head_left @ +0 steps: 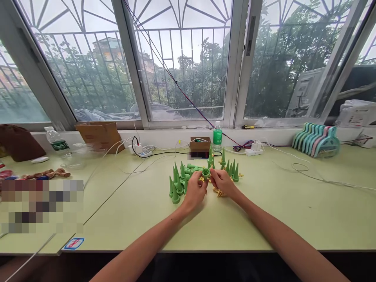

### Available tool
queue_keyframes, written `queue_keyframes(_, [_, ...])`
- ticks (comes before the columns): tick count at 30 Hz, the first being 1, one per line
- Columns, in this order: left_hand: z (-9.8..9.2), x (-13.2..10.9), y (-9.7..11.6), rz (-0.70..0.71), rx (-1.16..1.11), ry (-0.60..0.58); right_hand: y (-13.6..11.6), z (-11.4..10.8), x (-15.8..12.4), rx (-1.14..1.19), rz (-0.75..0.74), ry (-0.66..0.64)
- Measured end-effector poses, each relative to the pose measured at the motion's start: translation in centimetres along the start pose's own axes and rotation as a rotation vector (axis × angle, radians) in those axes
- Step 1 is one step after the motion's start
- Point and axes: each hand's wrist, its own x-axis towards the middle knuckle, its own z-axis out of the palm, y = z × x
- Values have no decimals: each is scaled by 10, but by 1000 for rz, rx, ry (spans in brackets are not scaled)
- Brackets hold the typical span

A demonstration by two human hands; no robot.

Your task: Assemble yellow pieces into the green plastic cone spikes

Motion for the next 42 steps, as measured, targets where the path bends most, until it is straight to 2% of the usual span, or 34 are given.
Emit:
queue_keyframes(8, [-1, -2, 4, -9, -47, 53, 2, 0, 1, 123, 23, 57])
queue_keyframes(12, [0, 0, 2, -55, -176, 41, 1, -1, 1, 131, 22, 79])
queue_keyframes(19, [-1, 5, -1, -314, -471, -105, 2, -2, 0, -16, -10, 15])
queue_keyframes(23, [-1, 4, -1, -381, -538, -131, 4, -2, 0, -58, -43, -10])
queue_keyframes(33, [-1, 3, -1, -322, -662, -279, 0, -5, 1, -4, -54, 16])
queue_keyframes(38, [-2, 3, 2, -275, -638, -286, -1, -6, 2, 2, -53, 5])
queue_keyframes(42, [-2, 2, 5, -224, -534, -288, -4, -8, 1, 27, -33, -8])
